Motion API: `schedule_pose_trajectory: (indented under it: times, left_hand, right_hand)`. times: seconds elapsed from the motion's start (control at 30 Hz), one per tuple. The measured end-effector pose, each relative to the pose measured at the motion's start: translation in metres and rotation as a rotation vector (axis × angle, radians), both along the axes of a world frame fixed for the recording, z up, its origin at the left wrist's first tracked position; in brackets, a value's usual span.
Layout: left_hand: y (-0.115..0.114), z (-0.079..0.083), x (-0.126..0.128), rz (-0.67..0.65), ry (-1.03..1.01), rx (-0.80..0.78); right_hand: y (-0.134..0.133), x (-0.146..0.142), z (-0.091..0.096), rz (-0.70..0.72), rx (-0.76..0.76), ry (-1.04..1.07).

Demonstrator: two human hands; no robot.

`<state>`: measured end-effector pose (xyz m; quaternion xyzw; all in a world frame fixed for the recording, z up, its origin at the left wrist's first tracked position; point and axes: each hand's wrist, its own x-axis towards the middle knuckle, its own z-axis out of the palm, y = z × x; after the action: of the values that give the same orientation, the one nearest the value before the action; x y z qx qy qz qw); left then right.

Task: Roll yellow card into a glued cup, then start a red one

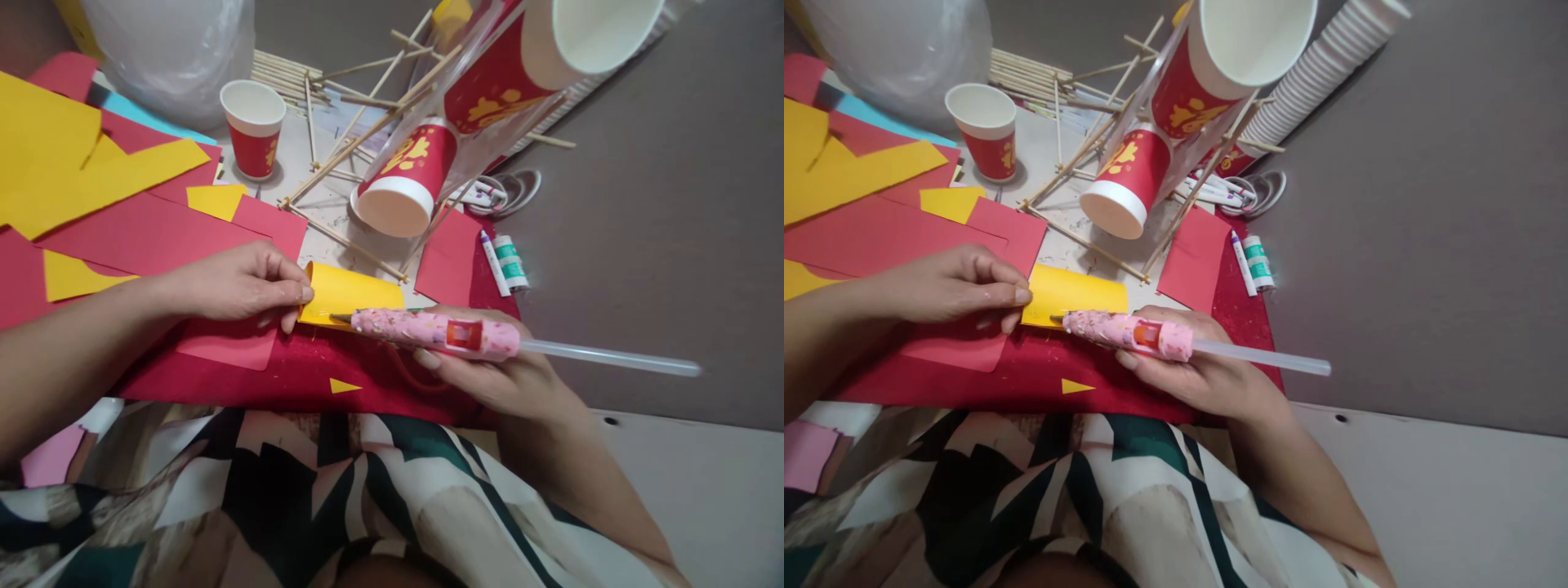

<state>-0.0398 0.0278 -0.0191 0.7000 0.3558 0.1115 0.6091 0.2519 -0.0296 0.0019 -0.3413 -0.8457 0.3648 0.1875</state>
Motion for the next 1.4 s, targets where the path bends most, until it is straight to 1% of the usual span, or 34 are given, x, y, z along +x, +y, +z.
schedule_pose_trajectory:
  times: [0.17,0.3,0.4,0.5,0.63,0.73,0.9,1.03,1.17,1.4]
  left_hand:
    - [0.0,0.001,0.001,0.017,-0.007,-0.021]
    - [0.0,-0.001,0.0,0.021,-0.007,-0.042]
    - [0.001,-0.002,-0.001,0.025,0.015,-0.044]
    - [0.001,-0.003,-0.001,0.023,0.023,-0.035]
    - [0.001,-0.002,-0.001,0.017,0.014,-0.035]
    - [0.001,-0.001,-0.001,0.019,0.008,-0.044]
    - [0.001,-0.001,0.0,0.023,0.02,-0.047]
    - [0.001,-0.002,0.0,0.018,0.029,-0.039]
    - [0.001,-0.002,0.0,0.01,0.03,-0.037]
    - [0.002,-0.002,-0.001,0.012,0.04,-0.028]
  right_hand:
    - [-0.001,0.001,0.003,-0.013,-0.041,-0.046]
    - [-0.005,0.005,0.002,-0.089,-0.083,-0.057]
    - [-0.006,0.009,0.001,-0.135,-0.078,-0.029]
    - [-0.007,0.011,0.001,-0.095,-0.075,-0.04]
    - [-0.009,0.013,0.002,-0.134,-0.022,-0.068]
    - [-0.012,0.016,0.0,-0.129,-0.013,-0.019]
    - [-0.015,0.022,-0.002,-0.174,-0.019,0.028]
    - [-0.015,0.022,0.0,-0.097,-0.015,0.075]
    - [-0.016,0.024,0.001,-0.086,-0.006,0.08]
    - [-0.021,0.03,-0.003,-0.131,-0.001,0.108]
